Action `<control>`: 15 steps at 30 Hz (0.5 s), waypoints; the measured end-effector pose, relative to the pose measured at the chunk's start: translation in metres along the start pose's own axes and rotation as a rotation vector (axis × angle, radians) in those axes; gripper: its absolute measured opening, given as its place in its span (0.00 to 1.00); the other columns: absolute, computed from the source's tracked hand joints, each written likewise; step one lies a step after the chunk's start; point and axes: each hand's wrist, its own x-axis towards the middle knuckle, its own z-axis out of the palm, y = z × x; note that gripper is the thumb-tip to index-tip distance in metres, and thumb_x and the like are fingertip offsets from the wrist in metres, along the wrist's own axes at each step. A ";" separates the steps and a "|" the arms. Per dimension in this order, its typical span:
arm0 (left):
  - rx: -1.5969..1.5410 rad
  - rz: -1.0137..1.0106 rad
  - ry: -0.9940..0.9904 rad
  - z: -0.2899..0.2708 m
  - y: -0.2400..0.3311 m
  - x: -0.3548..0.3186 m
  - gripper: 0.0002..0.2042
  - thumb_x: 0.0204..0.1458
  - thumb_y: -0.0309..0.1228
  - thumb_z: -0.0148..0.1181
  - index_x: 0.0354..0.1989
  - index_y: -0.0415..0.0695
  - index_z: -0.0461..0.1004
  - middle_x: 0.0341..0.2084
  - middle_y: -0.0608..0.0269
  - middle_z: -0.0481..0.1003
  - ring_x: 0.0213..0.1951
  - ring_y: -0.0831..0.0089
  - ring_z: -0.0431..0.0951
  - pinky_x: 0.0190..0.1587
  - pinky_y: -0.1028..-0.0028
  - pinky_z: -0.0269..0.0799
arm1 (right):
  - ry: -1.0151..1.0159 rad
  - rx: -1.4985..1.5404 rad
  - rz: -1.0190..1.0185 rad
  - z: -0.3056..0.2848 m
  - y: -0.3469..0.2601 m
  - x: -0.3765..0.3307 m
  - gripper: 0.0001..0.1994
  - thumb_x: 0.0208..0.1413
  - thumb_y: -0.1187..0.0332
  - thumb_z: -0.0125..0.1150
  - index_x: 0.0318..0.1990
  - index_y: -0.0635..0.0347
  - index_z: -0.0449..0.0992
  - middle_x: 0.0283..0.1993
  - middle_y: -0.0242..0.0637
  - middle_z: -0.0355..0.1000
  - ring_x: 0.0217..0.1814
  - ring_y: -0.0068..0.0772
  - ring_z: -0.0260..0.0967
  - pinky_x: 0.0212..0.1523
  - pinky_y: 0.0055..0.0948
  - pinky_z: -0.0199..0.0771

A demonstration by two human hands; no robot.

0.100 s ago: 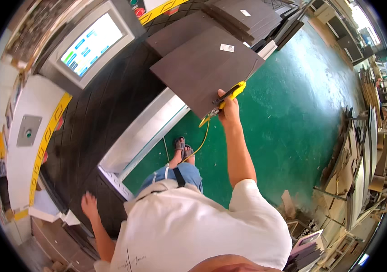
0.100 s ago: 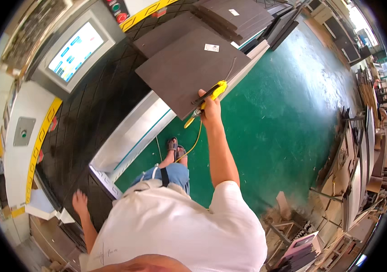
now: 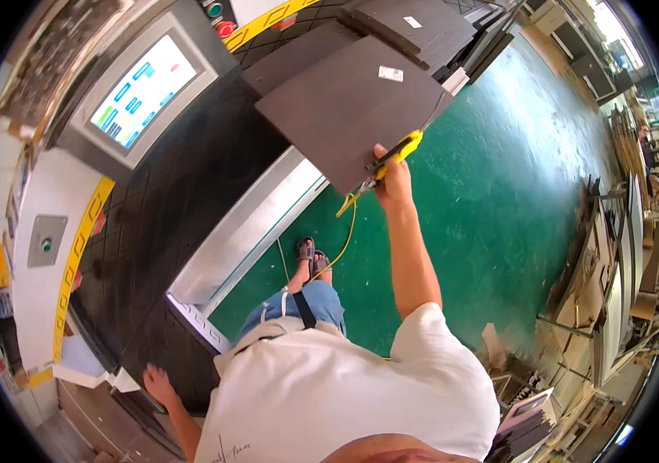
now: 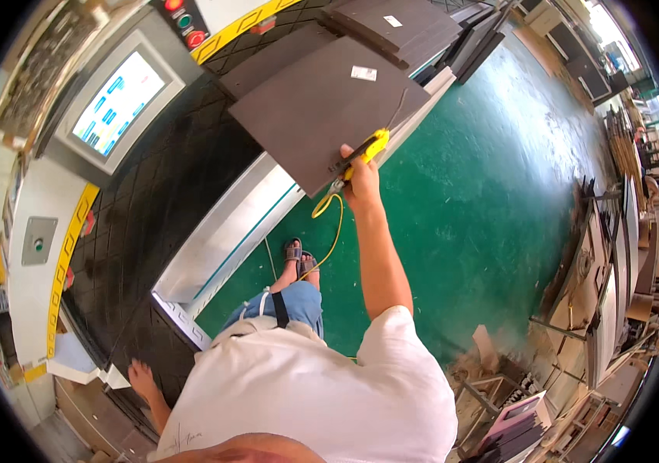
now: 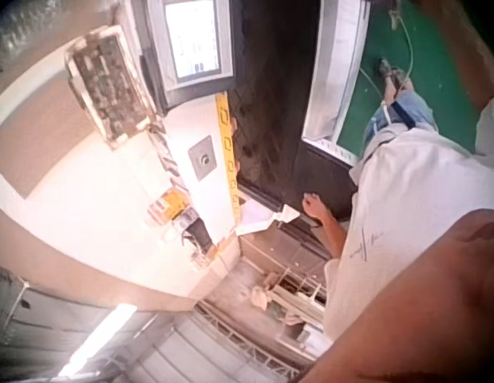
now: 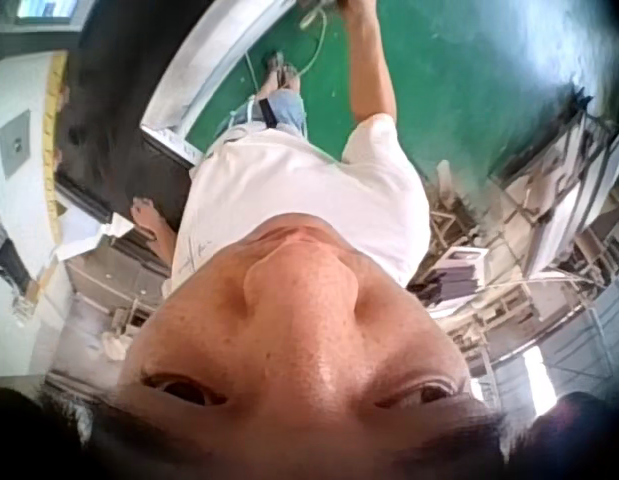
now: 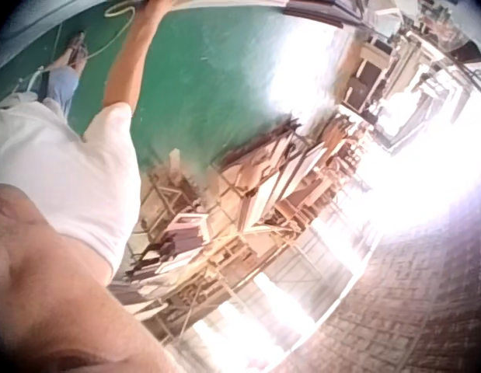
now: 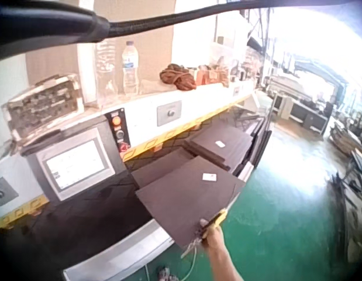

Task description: The person uses a scraper and an air nozzle to clean debris and labels from dark wood panels at a large manufacturing machine. They move the panels onto the machine, scrape off residue by hand, and blow away dust with the air nozzle before stacking the panels.

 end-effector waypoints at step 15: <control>1.001 -0.067 0.284 0.000 -0.018 -0.076 0.16 0.64 0.37 0.55 0.48 0.36 0.80 0.43 0.45 0.82 0.45 0.48 0.82 0.50 0.56 0.76 | 0.345 -0.317 -0.116 0.035 -0.210 0.291 0.05 0.60 0.74 0.63 0.43 0.59 0.76 0.35 0.37 0.73 0.26 0.30 0.68 0.19 0.28 0.65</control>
